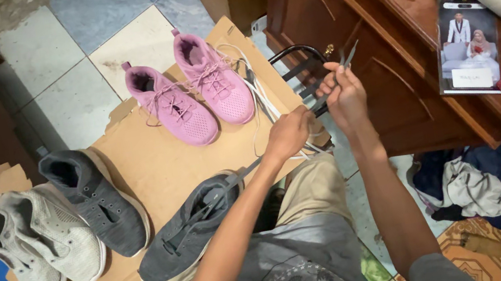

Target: The person sits on the floor with three pairs of sneakers on a cardboard sheet. They pull the laces out of a gray sneaker, thread the lace back through the eyelets, and continue handling the laces and shoes.

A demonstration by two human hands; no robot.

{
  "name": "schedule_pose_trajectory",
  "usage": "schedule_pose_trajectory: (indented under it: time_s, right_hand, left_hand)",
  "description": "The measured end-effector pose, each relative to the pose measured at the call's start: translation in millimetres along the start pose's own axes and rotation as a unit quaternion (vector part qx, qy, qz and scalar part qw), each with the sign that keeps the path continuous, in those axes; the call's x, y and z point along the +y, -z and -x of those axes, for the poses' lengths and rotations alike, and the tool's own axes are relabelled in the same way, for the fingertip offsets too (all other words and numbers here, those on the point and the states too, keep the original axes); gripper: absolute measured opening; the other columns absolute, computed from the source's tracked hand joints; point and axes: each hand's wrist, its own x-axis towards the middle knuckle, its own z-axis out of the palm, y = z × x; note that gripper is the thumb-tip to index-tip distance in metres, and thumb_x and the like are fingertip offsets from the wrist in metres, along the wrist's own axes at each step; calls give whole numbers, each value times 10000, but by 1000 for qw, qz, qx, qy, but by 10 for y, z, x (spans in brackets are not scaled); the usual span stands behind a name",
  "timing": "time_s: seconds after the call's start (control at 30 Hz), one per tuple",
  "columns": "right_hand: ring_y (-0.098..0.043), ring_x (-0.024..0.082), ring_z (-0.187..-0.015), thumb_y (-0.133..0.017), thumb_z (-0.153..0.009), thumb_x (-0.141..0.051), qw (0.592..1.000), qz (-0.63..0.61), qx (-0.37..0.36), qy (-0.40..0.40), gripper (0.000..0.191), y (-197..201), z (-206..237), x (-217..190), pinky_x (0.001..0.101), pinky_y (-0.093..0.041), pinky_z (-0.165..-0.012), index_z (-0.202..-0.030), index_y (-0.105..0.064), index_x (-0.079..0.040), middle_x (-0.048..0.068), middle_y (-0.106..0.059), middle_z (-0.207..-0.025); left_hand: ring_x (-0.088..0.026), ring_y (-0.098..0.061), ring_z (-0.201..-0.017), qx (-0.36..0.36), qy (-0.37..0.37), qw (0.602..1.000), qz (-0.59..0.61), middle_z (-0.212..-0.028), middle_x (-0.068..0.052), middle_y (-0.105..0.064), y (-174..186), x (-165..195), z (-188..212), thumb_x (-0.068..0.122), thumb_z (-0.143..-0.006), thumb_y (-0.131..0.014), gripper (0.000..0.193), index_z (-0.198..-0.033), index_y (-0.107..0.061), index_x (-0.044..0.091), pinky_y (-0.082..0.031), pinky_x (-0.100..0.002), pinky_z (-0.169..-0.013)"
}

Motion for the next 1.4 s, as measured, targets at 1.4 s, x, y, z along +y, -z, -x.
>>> schedule_pose_trajectory:
  time_s: [1.4]
  right_hand:
    - [-479, 175, -764, -356, -1134, -289, 989, -100, 96, -41, 424, 224, 175, -122, 356, -445, -787, -1310, -534, 54, 32, -495, -812]
  left_hand:
    - [-437, -685, -790, 10, -47, 987, -152, -898, -215, -728, 638, -151, 982, 226, -950, -603, 236, -1095, -667, 51, -522, -534, -680]
